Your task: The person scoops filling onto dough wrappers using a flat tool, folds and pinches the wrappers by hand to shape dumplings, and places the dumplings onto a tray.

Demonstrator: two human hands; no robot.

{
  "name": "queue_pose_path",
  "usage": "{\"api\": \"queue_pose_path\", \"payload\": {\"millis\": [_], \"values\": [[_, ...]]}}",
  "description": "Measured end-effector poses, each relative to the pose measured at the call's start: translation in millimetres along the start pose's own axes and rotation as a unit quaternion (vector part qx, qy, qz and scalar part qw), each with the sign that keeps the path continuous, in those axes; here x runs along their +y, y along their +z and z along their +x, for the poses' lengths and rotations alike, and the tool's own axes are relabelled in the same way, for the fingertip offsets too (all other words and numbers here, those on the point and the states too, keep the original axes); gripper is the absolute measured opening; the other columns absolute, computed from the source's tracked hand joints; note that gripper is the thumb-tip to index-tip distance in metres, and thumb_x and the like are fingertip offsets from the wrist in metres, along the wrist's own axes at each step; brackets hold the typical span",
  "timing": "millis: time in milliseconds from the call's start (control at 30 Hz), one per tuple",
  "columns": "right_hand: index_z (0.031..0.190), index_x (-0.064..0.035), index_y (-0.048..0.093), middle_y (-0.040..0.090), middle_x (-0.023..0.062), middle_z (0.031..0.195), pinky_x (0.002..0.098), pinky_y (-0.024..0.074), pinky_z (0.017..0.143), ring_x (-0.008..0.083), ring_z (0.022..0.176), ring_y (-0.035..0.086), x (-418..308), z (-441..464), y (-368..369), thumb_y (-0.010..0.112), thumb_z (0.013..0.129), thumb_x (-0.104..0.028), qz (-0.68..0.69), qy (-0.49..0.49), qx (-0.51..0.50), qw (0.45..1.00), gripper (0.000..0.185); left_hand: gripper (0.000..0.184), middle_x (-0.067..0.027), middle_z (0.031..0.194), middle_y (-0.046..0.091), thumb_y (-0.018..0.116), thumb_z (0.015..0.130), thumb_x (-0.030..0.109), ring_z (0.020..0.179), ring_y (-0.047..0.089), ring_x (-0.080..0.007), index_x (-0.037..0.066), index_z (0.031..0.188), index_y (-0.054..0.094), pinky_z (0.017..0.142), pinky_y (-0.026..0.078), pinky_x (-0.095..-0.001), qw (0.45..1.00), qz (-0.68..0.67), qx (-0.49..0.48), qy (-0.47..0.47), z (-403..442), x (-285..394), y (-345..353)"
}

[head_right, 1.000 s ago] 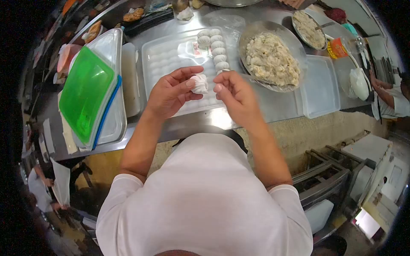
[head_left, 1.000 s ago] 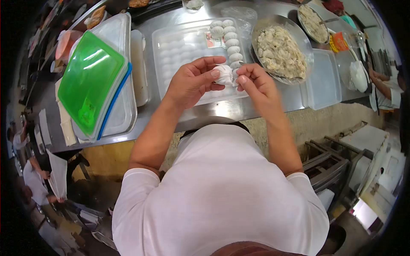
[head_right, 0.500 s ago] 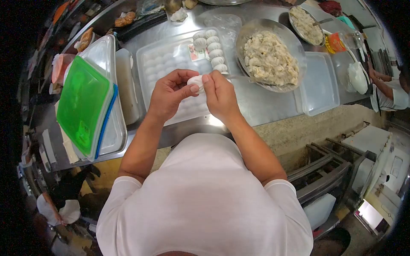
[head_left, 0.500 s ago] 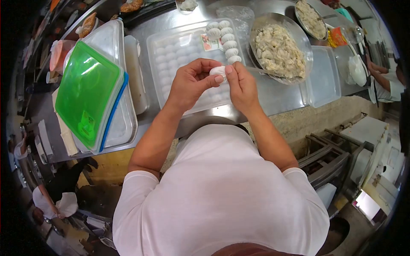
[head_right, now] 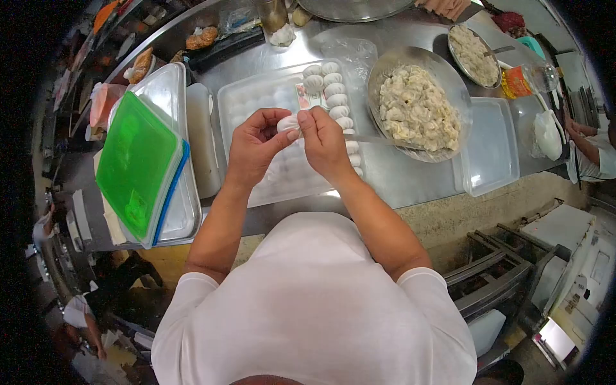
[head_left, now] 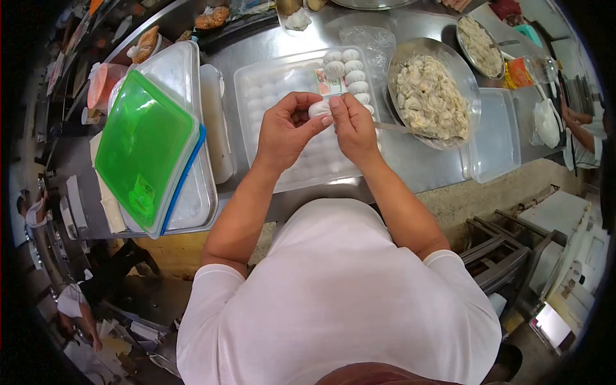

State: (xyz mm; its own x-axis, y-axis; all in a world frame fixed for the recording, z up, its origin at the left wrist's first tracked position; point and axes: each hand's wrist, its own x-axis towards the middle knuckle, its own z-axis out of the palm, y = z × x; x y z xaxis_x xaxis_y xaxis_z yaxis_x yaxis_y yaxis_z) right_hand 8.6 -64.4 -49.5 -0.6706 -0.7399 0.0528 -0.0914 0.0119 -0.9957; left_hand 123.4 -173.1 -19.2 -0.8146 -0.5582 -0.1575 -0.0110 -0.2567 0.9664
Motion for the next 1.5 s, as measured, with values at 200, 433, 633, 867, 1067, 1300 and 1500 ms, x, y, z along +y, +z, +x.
{"api": "queue_pose_path", "payload": {"millis": [200,433,633,867,1067,1300,1500], "values": [[0.088,-0.0009,0.056,0.051,0.0028,0.068,0.0295,0.0396,0.057,0.0101,0.063,0.043,20,11,4,0.053,0.106,-0.034,0.004,0.047,0.010,0.999,0.038,0.036,-0.0063,0.109,0.067,0.077,0.086,0.000,0.096,0.065,-0.0105,-0.004,0.119,0.062,0.084,0.055,-0.0242,0.999,0.028,0.017,-0.002,11,-5,-6],[0.103,-0.0032,0.064,0.059,0.0001,0.083,0.0226,0.0457,0.059,0.0049,0.067,0.051,10,3,-4,0.056,0.104,-0.030,0.295,0.220,0.022,0.930,0.028,0.039,-0.0065,0.108,0.067,0.077,0.085,0.000,0.095,0.064,-0.0095,-0.003,0.121,0.061,0.082,0.055,-0.0244,0.990,0.137,0.017,0.011,39,-14,-22],[0.107,-0.0042,0.063,0.058,-0.0034,0.088,0.0218,0.0455,0.062,0.0036,0.070,0.050,19,-35,-19,0.060,0.102,-0.022,0.135,0.171,-0.128,0.967,0.019,0.037,-0.0077,0.106,0.068,0.081,0.080,0.008,0.083,0.063,-0.0156,0.005,0.113,0.066,0.074,0.053,-0.0304,0.937,0.341,0.002,0.075,80,-19,-9],[0.097,-0.0004,0.061,0.058,-0.0025,0.083,0.0236,0.0413,0.067,0.0057,0.075,0.047,6,-49,-25,0.060,0.099,-0.016,0.102,0.176,-0.140,0.969,0.016,0.034,-0.0104,0.104,0.059,0.077,0.080,0.007,0.081,0.062,-0.0241,0.011,0.113,0.070,0.076,0.054,-0.0358,0.879,0.446,-0.025,0.167,108,-50,7],[0.097,0.0003,0.061,0.057,-0.0024,0.083,0.0239,0.0414,0.066,0.0055,0.075,0.047,10,-51,-28,0.061,0.099,-0.016,0.103,0.185,-0.138,0.968,0.017,0.033,-0.0121,0.108,0.059,0.075,0.082,0.005,0.087,0.064,-0.0276,0.014,0.114,0.073,0.078,0.054,-0.0381,0.854,0.490,-0.012,0.176,107,-54,9],[0.102,-0.0014,0.063,0.058,-0.0013,0.087,0.0230,0.0444,0.067,0.0059,0.073,0.051,-46,-37,-46,0.062,0.098,-0.012,0.029,0.096,-0.211,0.972,0.011,0.038,-0.0143,0.102,0.060,0.080,0.078,0.006,0.087,0.063,-0.0313,0.005,0.110,0.058,0.078,0.053,-0.0400,0.871,0.456,0.020,0.182,106,-57,11],[0.099,-0.0108,0.070,0.062,0.0103,0.090,0.0381,0.0501,0.076,0.0267,0.082,0.060,-54,40,-89,0.071,0.086,-0.013,-0.280,-0.075,-0.064,0.955,0.013,0.041,-0.0148,0.096,0.061,0.083,0.076,0.007,0.088,0.062,-0.0338,0.005,0.105,0.054,0.078,0.052,-0.0418,0.871,0.453,0.014,0.190,106,-61,8]]}}
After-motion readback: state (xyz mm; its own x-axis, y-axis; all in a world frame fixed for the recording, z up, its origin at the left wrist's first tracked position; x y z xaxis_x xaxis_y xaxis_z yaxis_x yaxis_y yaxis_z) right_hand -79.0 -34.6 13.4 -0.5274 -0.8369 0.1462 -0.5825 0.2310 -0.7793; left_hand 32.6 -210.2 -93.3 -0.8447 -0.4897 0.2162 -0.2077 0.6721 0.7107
